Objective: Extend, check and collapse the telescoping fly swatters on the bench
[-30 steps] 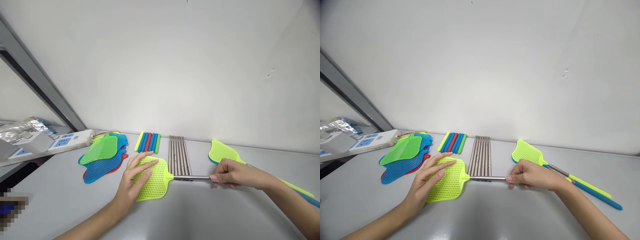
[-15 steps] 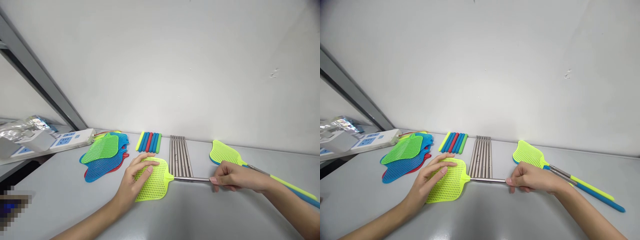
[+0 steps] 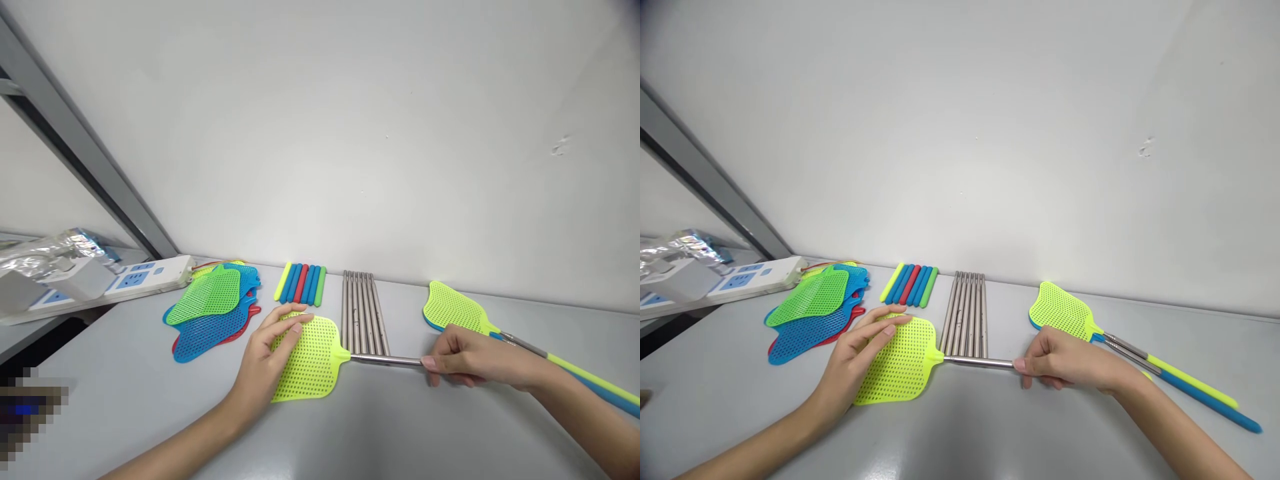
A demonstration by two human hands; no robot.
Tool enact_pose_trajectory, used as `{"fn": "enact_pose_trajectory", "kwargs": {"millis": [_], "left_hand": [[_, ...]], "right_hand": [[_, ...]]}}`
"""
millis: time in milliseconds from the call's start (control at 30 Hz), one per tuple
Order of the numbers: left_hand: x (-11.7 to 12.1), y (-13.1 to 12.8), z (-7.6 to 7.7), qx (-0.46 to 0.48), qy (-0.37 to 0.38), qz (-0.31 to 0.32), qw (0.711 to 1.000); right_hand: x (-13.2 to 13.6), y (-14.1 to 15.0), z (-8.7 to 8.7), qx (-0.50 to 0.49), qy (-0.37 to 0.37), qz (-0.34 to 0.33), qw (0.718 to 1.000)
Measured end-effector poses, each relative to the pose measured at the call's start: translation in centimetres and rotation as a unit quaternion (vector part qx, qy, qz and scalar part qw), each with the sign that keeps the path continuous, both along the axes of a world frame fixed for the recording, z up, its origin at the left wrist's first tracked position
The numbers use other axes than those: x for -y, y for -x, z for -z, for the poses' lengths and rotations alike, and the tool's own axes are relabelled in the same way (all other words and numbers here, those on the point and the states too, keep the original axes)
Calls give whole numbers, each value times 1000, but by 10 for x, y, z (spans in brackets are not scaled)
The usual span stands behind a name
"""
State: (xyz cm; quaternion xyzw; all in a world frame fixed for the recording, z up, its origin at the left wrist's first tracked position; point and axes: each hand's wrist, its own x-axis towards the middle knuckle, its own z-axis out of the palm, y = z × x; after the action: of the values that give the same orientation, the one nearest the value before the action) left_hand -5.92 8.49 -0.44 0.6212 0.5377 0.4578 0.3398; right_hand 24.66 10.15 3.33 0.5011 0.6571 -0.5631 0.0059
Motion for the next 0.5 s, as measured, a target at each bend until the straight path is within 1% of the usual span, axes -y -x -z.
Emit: {"fn": "enact_pose_trajectory", "kwargs": {"millis": [167,333,433,500], "left_hand": [[2,0,0,3,6,-6,1000],[3,-1,-3,14,-13,-42,999],[3,0,-3,42,-18,-69,997],[2,1,-1,79,-12,-76,994]], "right_hand": [[-1,-1,0,9,-8,-1,1000],[0,-1,-2,19,-14,-3,1000],[0,-1,-3,22,-12,2,1000],[0,-1,-4,23,-10,5,1000]]}}
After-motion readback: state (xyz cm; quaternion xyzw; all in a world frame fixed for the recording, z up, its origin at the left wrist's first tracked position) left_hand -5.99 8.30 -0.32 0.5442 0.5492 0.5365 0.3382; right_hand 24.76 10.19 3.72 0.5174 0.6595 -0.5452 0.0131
